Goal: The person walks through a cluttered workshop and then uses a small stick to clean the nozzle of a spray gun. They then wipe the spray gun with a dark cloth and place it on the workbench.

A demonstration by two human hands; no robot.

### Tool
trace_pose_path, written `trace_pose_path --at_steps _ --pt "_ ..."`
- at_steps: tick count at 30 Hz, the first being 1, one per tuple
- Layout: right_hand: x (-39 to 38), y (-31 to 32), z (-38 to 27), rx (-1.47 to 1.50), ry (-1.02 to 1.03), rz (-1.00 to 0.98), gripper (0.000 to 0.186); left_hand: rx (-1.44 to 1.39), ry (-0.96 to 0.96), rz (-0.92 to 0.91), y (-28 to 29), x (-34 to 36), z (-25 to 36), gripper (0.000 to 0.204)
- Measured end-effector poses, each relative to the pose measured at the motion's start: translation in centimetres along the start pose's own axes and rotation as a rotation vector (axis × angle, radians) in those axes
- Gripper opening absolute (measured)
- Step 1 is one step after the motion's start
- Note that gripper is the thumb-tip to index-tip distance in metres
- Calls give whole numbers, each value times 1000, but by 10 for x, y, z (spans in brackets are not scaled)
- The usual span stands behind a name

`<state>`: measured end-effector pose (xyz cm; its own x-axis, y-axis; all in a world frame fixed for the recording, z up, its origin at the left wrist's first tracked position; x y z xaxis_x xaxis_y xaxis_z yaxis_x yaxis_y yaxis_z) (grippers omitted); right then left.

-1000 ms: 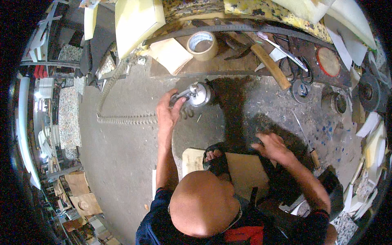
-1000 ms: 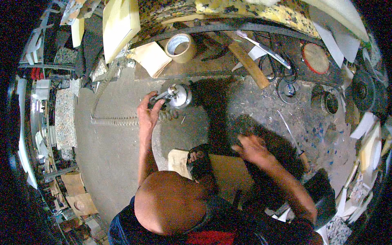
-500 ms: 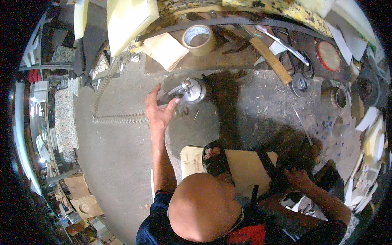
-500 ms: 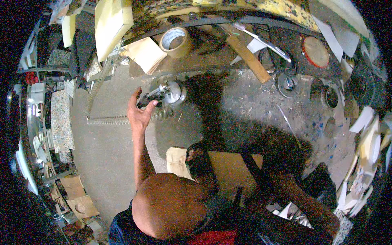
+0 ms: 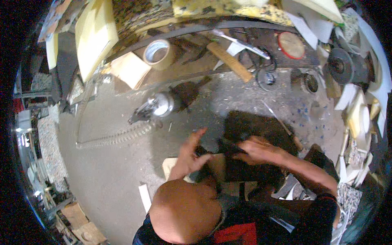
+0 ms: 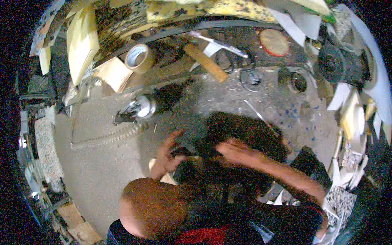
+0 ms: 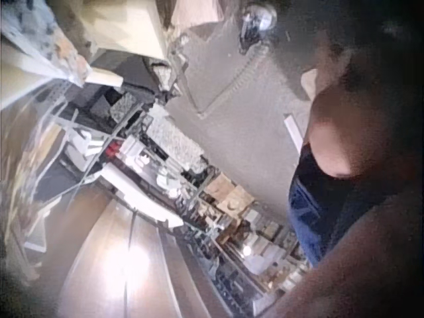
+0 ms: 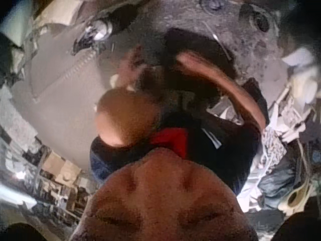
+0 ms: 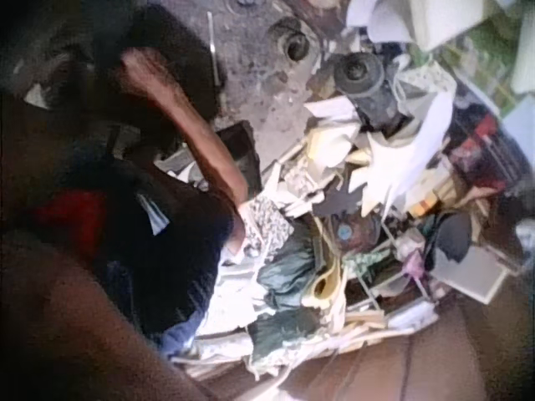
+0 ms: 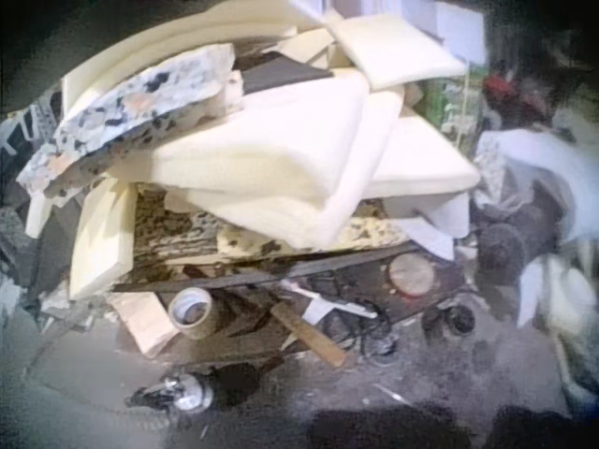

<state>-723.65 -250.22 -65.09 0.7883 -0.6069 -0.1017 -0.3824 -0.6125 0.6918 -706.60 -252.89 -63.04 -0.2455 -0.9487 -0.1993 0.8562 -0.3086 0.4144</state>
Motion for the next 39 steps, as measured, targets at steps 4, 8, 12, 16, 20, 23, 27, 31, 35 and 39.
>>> trace_pose_path --at_steps 4,8,12,16,20,23,27,31,35,39 --pt "52 2 -14 228 -172 -17 42 -340 245 -17 -31 4 -17 34" --pt "58 16 -14 455 -331 132 64 -571 307 191 -5 13 -31 30" --pt "50 -2 9 727 -243 166 79 -576 307 351 3 16 -48 23" --pt "82 -42 79 529 -368 98 52 -422 333 327 0 23 -72 37" --pt "137 -19 156 1147 -596 599 47 -575 284 400 22 22 -83 57" --pt "154 27 160 1097 -338 980 56 -244 276 487 49 9 -72 49" --pt "105 11 132 663 -418 745 48 -215 379 436 49 3 -76 44" --pt "31 4 112 354 -484 526 29 -216 317 344 18 13 -74 35" --pt "-7 68 94 110 -463 575 20 56 179 255 -3 25 -55 30" --pt "-15 172 48 -293 -346 912 19 100 197 166 -12 33 -46 34"
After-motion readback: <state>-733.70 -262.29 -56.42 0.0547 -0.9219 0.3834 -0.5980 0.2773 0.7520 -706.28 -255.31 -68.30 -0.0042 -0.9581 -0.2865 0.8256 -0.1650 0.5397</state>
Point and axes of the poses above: each hand's wrist, its own x-axis towards the middle knuckle, its own y-axis out of the back of the hand, z = x × y, the point moved 10 cm from there along x, towards the middle knuckle, and after that the axes turned 8 degrees about y, right-handed, at the moved point
